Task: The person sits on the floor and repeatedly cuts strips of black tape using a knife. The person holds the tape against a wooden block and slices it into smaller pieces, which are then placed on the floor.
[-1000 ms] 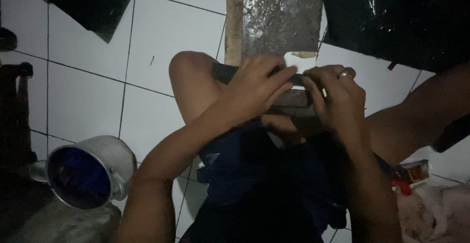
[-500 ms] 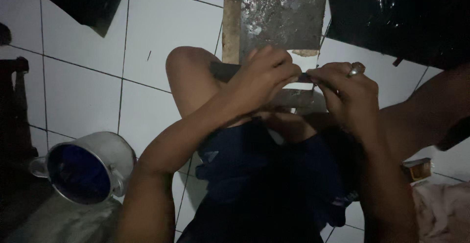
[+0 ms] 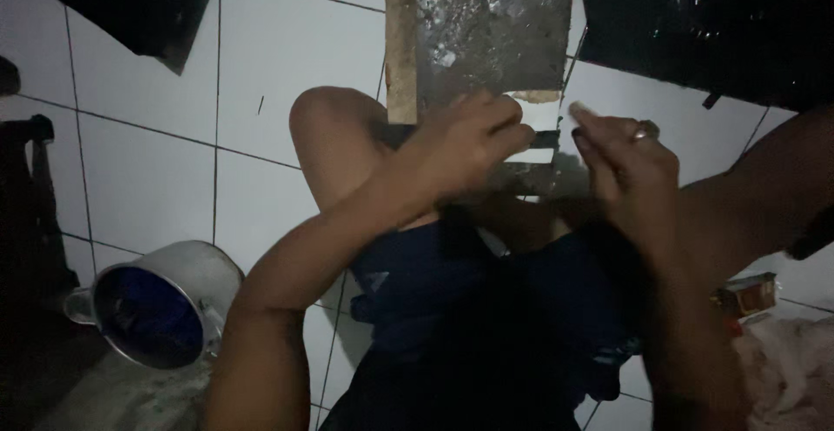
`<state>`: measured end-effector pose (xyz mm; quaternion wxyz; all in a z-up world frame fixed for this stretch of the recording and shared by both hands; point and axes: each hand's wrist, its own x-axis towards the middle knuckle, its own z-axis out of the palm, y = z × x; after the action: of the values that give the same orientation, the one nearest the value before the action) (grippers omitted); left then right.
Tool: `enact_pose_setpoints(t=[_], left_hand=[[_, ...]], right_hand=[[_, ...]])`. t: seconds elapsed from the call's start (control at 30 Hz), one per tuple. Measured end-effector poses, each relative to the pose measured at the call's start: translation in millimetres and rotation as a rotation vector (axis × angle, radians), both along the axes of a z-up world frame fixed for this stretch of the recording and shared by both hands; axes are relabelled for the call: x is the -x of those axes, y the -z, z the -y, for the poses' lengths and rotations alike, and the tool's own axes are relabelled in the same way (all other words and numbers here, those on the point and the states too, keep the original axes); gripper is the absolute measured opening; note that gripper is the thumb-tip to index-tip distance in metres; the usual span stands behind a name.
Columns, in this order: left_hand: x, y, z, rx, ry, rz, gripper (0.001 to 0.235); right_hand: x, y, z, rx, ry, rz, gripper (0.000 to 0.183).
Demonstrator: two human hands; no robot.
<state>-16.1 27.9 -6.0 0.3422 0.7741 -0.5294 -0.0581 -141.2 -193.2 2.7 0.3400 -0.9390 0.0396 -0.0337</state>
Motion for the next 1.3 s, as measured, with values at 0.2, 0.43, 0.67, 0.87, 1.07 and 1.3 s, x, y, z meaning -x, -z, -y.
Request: enact_pose_setpoints(t=[0.2, 0.43, 0.67, 0.87, 1.07, 1.3], left_hand=[[15.8, -1.9, 14.6, 0.071, -0.07, -0.061, 0.029], [10.6, -14.7, 7.2, -0.027, -0.091, -0.096, 0.028], [12.8, -18.3, -2.0, 0.016, -0.108, -0.062, 0.023], [10.9, -19.1, 1.3, -0.008, -0.109, -0.059, 0.024], [9.9, -13.7, 3.3, -0.032, -0.095, -0.032, 0.021], [11.4, -9.4, 7.3, -0.028, -0.1, -0.027, 0.022]], right_hand=[[-7.5, 23.2, -43.1, -0.72, 0.441, -0.034, 0.016], [-22.9, 17.2, -51.9, -0.699, 0.556, -0.06, 0.018], [-25.7, 32.4, -34.1, -0.653, 0.608, -0.183, 0.024], [-29.8, 52.9, -19.0, -0.583, 0.71, -0.314, 0.026], [-30.6, 85.7, 3.7, -0.517, 0.594, -0.224, 0.028], [-25.0, 144.2, 28.9, -0.488, 0.649, -0.231, 0.028]])
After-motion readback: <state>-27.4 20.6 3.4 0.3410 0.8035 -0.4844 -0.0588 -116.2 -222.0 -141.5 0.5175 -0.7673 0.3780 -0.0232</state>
